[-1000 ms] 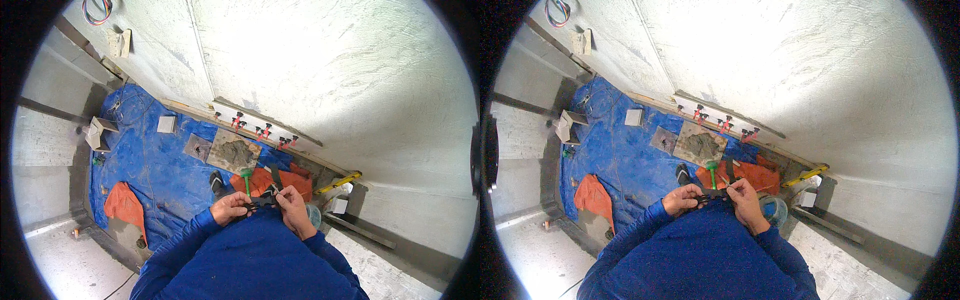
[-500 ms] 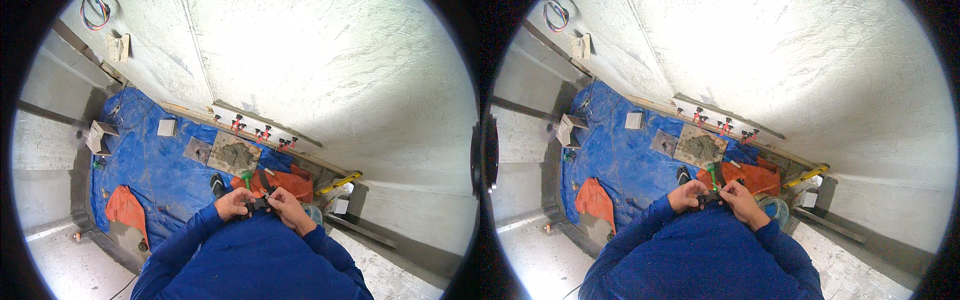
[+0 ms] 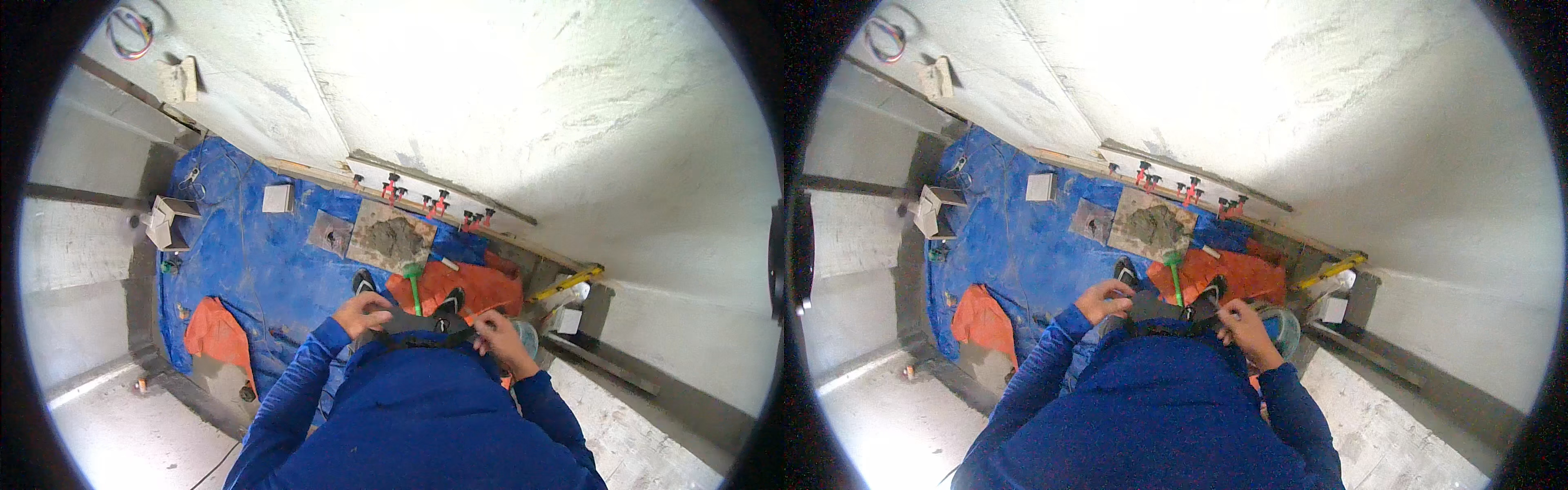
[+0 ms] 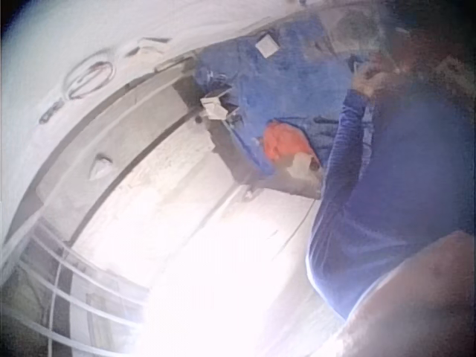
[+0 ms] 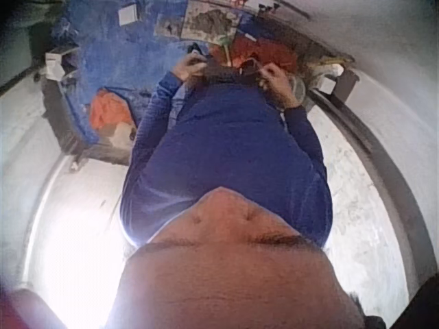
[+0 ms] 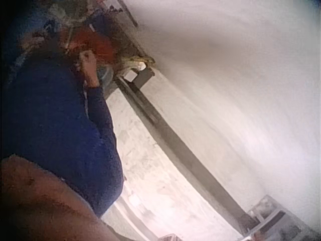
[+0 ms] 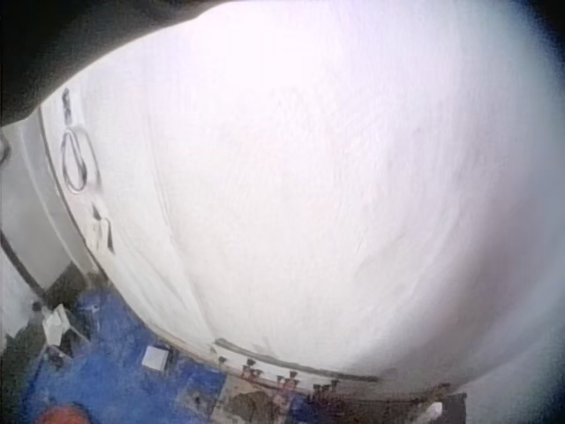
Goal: The person installs white wall tiles using tile leveling clips and a rubber mallet. They tap tiles into place, adjust the leveling clips, and wipe the tile surface with a sponge.
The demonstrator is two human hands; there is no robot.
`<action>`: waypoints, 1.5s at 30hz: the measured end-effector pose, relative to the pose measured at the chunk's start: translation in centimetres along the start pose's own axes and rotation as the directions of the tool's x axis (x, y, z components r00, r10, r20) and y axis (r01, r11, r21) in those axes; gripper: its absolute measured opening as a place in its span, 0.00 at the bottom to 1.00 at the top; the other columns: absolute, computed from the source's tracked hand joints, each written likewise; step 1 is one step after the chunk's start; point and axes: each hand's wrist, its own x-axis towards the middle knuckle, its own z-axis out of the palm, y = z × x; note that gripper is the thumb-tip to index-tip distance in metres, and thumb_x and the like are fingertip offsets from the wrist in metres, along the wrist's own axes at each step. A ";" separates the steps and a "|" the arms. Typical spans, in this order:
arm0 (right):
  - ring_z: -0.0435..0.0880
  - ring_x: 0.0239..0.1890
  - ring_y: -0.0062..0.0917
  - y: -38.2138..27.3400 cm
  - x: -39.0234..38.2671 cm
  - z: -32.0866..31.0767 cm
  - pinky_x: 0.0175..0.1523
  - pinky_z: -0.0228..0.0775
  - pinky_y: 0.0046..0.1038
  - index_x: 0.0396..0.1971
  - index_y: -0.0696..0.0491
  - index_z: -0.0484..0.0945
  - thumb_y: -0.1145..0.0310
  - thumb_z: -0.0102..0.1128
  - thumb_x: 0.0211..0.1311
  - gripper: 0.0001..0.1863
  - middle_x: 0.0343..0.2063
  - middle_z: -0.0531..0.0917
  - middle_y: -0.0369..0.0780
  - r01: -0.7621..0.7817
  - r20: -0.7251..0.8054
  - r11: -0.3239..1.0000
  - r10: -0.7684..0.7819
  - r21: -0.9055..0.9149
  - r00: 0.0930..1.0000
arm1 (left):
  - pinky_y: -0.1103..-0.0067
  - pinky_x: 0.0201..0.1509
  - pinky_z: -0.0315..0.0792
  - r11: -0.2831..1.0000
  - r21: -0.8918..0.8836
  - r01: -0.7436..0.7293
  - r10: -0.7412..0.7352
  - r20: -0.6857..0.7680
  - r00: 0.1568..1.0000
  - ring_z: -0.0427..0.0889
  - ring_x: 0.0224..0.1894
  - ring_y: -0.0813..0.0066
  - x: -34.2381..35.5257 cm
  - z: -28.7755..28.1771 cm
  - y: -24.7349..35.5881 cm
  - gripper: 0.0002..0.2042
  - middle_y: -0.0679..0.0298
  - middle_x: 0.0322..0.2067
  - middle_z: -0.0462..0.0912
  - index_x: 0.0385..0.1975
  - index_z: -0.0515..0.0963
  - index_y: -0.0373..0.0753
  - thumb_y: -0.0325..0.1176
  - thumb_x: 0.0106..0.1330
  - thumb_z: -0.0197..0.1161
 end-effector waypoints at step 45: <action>0.82 0.34 0.33 23.5 43.9 -3.9 0.44 0.75 0.33 0.40 0.58 0.82 0.69 0.64 0.69 0.07 0.36 0.85 0.44 0.580 0.154 0.315 -0.771 -0.751 0.618 | 0.68 0.56 0.76 0.454 0.769 -0.449 0.891 -0.401 0.213 0.84 0.49 0.57 23.7 -7.5 -25.1 0.14 0.53 0.45 0.86 0.47 0.82 0.34 0.38 0.72 0.66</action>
